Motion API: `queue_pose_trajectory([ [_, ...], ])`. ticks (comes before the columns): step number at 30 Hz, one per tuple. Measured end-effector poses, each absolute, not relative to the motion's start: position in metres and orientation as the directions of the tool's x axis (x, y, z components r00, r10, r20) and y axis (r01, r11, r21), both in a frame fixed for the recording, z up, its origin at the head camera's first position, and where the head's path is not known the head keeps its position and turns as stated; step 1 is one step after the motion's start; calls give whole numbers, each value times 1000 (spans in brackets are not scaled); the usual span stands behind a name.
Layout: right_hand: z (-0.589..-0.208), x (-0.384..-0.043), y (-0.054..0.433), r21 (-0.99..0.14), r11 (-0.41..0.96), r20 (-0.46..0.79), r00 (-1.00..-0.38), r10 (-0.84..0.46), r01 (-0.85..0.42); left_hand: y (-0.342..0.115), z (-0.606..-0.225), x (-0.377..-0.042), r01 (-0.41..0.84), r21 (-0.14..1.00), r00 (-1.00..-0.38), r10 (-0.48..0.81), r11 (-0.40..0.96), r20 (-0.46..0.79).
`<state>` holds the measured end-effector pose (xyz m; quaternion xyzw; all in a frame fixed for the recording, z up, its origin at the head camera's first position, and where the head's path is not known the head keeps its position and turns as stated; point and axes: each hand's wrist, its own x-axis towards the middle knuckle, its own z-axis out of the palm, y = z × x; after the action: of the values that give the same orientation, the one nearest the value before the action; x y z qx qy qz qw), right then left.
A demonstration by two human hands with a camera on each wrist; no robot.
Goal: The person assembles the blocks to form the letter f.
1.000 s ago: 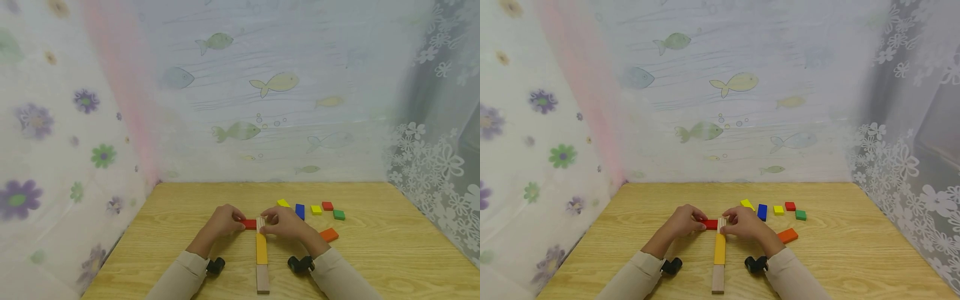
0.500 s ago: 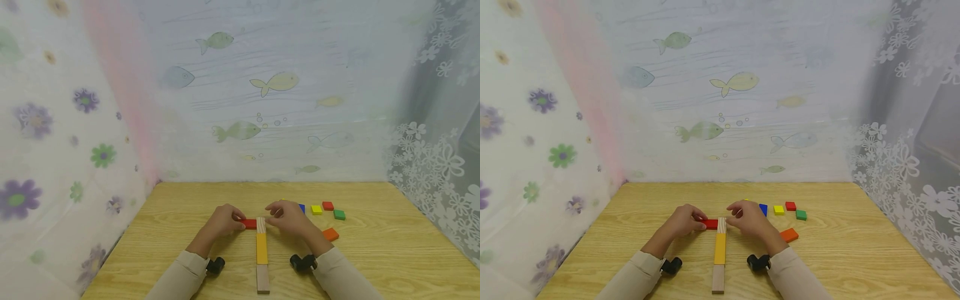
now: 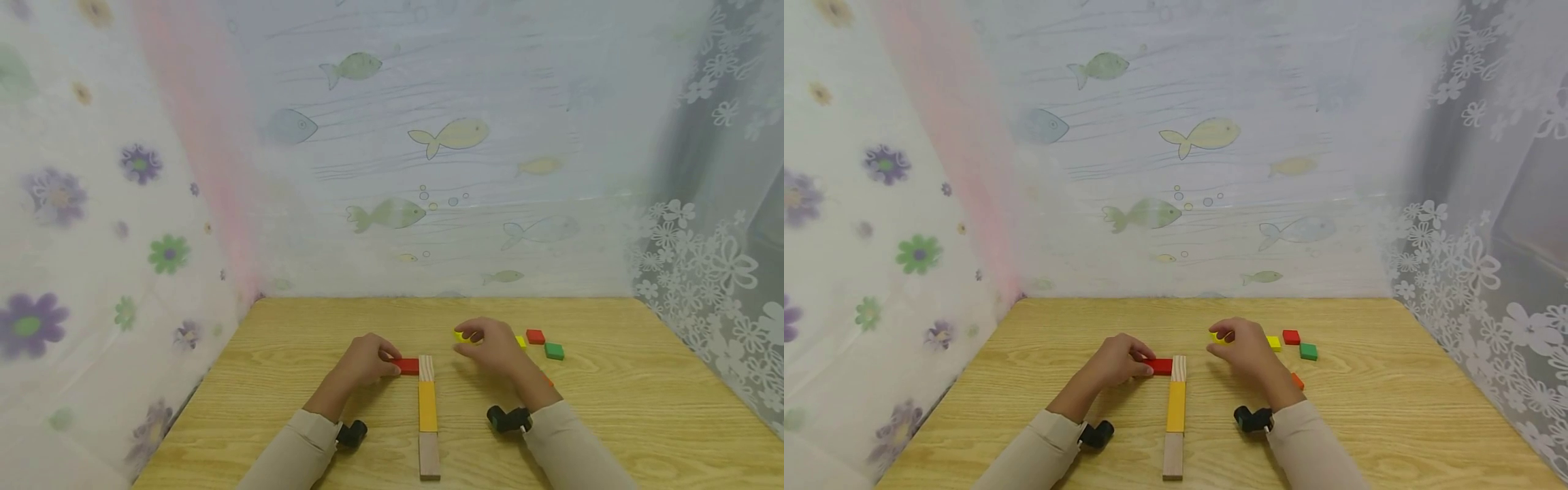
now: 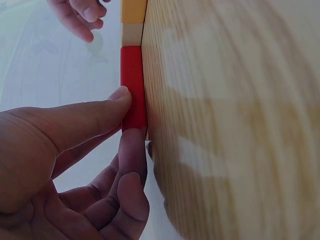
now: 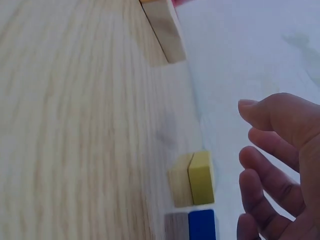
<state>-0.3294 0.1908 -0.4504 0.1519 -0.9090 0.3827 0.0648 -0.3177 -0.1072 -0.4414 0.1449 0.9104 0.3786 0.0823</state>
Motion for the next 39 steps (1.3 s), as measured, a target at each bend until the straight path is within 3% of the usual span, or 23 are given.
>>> queue_pose_trajectory([
  [14,-451,-337,214,-656,730,136,-981,-137,-193,-107,-443,-318,186,729,-945,323,659,-51],
  [26,-460,-334,200,-522,835,188,-978,-87,-174,-107,-442,-318,182,732,-946,321,656,-53],
  [39,-459,-332,197,-510,843,211,-975,-72,-173,-109,-443,-320,190,722,-946,320,665,-46],
])
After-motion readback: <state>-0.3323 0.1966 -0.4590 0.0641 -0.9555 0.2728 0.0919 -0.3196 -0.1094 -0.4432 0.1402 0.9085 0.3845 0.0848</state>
